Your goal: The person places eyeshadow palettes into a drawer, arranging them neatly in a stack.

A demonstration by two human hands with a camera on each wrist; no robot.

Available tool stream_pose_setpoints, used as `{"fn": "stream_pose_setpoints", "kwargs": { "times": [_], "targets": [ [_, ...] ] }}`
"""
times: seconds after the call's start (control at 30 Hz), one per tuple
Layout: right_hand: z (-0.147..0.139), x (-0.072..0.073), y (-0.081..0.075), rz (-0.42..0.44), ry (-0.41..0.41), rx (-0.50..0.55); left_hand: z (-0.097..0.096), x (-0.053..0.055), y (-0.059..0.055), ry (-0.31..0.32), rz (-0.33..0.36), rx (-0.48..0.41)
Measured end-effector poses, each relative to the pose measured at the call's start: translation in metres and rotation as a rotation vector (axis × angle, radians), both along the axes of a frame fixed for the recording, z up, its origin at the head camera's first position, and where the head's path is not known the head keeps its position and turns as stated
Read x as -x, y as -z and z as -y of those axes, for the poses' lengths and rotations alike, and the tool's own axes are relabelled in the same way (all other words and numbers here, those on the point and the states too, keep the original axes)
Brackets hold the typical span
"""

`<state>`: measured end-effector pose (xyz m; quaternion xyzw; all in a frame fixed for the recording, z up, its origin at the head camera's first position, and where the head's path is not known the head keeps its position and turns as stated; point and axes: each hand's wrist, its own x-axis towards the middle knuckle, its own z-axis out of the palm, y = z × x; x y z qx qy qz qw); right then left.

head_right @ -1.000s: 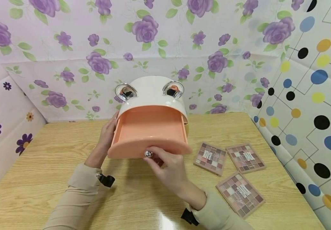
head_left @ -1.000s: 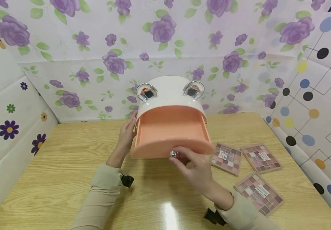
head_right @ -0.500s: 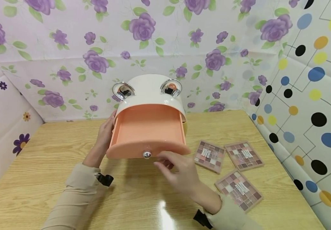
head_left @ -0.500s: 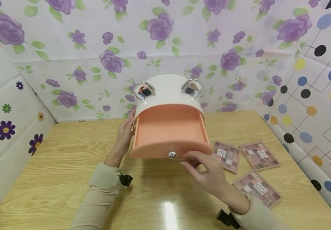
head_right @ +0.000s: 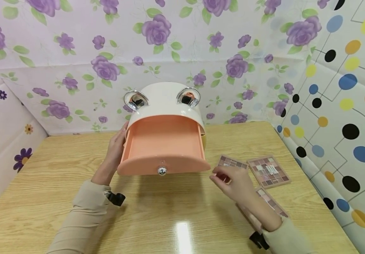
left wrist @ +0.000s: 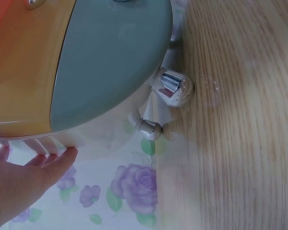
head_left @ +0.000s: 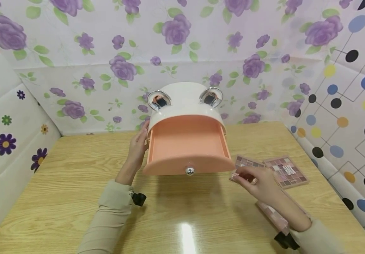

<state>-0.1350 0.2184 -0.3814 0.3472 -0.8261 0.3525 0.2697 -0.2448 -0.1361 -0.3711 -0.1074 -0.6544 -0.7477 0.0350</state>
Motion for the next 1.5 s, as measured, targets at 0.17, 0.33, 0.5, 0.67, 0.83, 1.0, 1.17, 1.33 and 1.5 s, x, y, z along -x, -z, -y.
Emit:
{"fn": "stream_pose_setpoints", "kwargs": {
  "times": [0.17, 0.33, 0.5, 0.67, 0.83, 1.0, 1.17, 1.33, 1.5],
  "targets": [
    [-0.027, 0.015, 0.017, 0.181, 0.141, -0.163, 0.001, 0.000, 0.000, 0.001, 0.000, 0.004],
    [-0.054, 0.029, 0.032, 0.479, 0.203, -0.334, 0.002, 0.000, 0.001, 0.004, -0.005, -0.009],
    [-0.075, 0.040, 0.045, 0.514, 0.252, -0.534, 0.002, 0.001, 0.002, 0.012, -0.015, -0.018],
    [-0.084, 0.044, 0.051, 0.525, 0.286, -0.636, 0.001, 0.001, 0.003, 0.017, -0.019, -0.031],
    [-0.086, 0.047, 0.053, 0.542, 0.298, -0.657, 0.002, 0.002, 0.003, 0.015, -0.027, -0.025],
    [-0.088, 0.047, 0.055, 0.529, 0.306, -0.621, 0.001, 0.002, 0.004, 0.017, -0.022, -0.032],
    [-0.090, 0.045, 0.048, 0.540, 0.312, -0.492, 0.001, 0.002, 0.004, 0.012, -0.017, -0.027],
    [-0.092, 0.042, 0.032, 0.504, 0.334, -0.385, 0.001, 0.002, 0.003, 0.011, -0.020, -0.017],
    [-0.090, 0.035, 0.008, 0.447, 0.302, -0.271, 0.002, 0.002, 0.003, 0.013, -0.016, -0.011]
  ]
}}
